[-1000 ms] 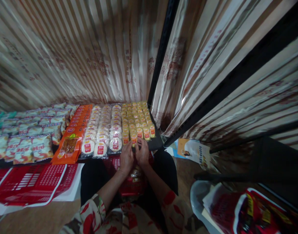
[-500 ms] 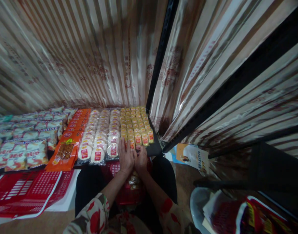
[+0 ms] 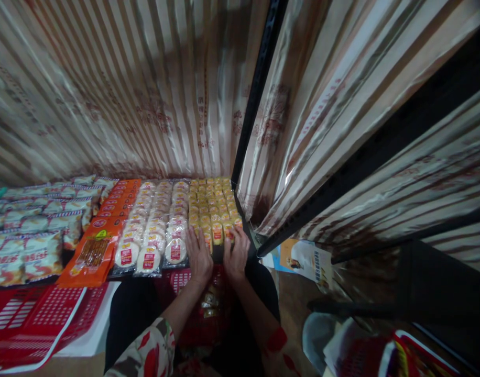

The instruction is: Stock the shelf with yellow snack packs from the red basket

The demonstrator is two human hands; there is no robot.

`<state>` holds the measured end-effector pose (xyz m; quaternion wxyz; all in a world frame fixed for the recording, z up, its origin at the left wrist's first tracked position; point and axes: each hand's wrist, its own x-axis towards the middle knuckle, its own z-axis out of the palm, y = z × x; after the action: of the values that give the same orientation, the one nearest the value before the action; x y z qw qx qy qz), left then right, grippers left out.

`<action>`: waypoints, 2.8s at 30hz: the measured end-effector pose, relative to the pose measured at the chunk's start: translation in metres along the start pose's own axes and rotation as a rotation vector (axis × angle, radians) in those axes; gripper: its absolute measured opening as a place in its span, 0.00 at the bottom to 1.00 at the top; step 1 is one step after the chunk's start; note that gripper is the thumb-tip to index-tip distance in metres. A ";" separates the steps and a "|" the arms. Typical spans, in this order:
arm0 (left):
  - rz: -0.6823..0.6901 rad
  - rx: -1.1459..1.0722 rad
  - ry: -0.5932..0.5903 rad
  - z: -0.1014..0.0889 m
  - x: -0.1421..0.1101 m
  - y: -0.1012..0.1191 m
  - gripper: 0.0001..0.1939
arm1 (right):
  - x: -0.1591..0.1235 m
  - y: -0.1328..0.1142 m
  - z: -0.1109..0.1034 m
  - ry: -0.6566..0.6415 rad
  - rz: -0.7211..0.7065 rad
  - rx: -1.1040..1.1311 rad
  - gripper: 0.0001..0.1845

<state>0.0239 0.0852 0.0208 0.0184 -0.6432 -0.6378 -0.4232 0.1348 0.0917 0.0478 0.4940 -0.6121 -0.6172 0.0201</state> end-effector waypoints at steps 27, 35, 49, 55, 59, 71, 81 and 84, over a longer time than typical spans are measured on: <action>0.022 0.217 -0.084 -0.002 0.016 0.007 0.25 | 0.031 0.019 0.029 -0.178 0.018 -0.306 0.32; 0.016 0.231 -0.091 -0.003 0.015 0.010 0.26 | 0.031 0.018 0.029 -0.182 0.016 -0.324 0.31; -0.004 0.253 -0.129 -0.001 0.018 0.011 0.27 | 0.032 0.019 0.033 -0.167 0.022 -0.319 0.31; -0.016 0.217 -0.126 -0.001 0.018 0.011 0.27 | 0.030 0.020 0.034 -0.146 0.000 -0.301 0.31; -0.008 0.208 -0.119 -0.002 0.017 0.010 0.27 | 0.030 0.020 0.033 -0.141 -0.005 -0.318 0.33; 0.113 0.137 -0.152 -0.014 0.009 0.003 0.28 | 0.016 0.016 0.021 -0.078 -0.039 -0.278 0.31; 0.217 0.180 -0.296 -0.027 -0.047 -0.014 0.27 | -0.001 0.011 0.010 0.043 0.009 -0.009 0.28; 0.280 0.136 -0.355 -0.031 -0.083 -0.024 0.27 | -0.013 0.007 0.005 0.068 0.069 0.082 0.27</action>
<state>0.0023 0.0056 -0.0186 0.0079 -0.7871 -0.5624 -0.2531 0.1337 0.0864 0.0332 0.5384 -0.6127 -0.5771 0.0415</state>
